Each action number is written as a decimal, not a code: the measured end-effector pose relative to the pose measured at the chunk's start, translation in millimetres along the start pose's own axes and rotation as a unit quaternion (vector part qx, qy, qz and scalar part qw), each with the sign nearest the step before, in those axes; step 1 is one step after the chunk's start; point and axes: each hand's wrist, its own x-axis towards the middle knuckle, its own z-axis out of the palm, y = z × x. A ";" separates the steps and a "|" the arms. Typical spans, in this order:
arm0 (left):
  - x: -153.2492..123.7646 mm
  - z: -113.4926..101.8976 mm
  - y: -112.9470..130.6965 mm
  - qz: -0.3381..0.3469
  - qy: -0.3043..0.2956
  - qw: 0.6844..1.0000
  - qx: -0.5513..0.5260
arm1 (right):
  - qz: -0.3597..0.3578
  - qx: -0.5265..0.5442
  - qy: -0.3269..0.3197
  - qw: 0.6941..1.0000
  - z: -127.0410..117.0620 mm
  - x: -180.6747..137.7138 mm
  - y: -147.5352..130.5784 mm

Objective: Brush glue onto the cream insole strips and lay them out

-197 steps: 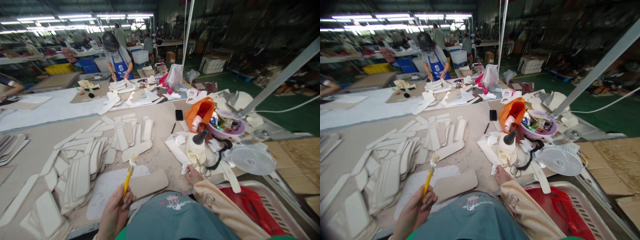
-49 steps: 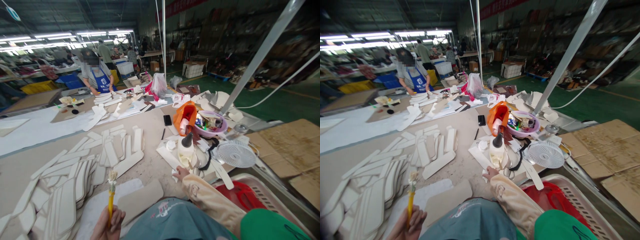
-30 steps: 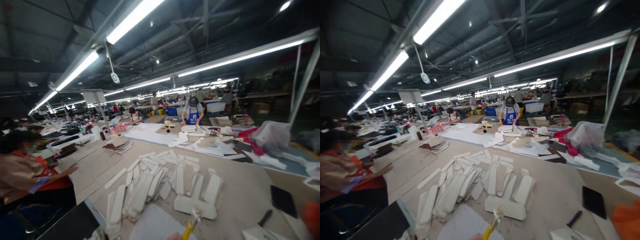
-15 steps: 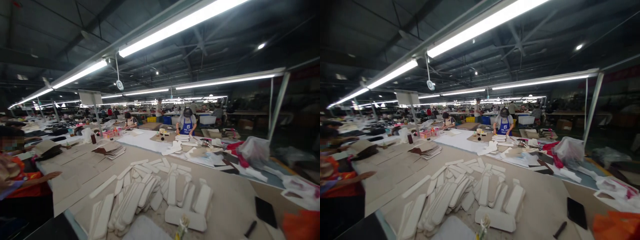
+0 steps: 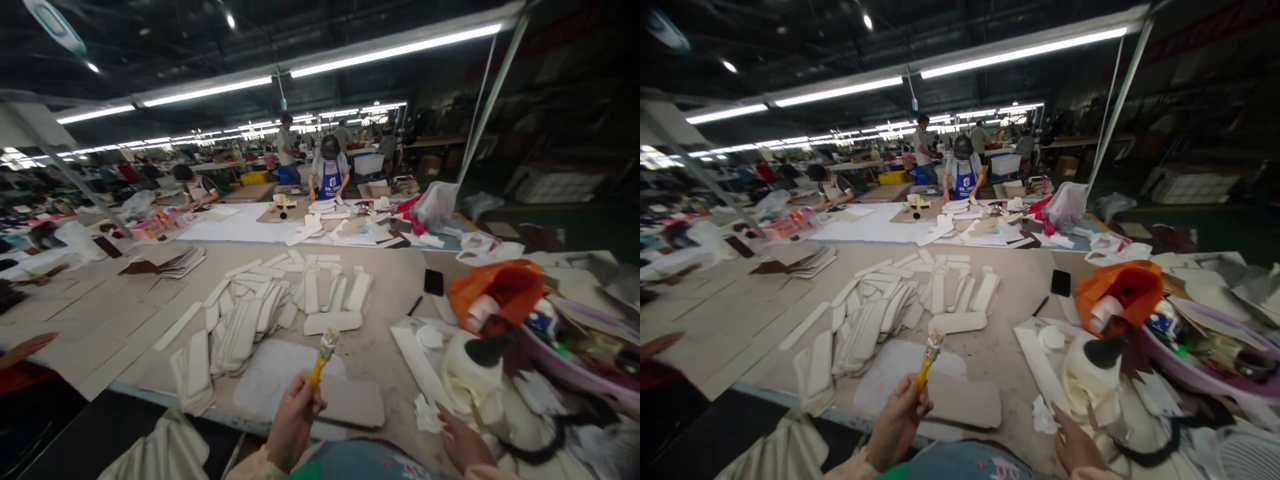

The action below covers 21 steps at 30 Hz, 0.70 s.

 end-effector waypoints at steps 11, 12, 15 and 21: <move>4.5 -20.0 3.3 -0.066 -0.043 0.997 0.022 | 0.166 0.083 0.103 0.977 -31.6 -1.0 -31.8; 6.8 -21.3 2.2 -0.080 -0.045 0.996 0.018 | 0.172 0.094 0.110 0.974 -32.6 -3.1 -36.3; 13.4 -17.6 -3.0 -0.121 -0.052 0.991 -0.001 | 0.118 0.121 0.110 0.979 -29.7 -10.0 -63.9; 25.0 14.6 -26.8 -0.262 -0.121 0.956 -0.044 | -0.263 0.075 -0.032 0.961 -6.7 -11.3 -148.8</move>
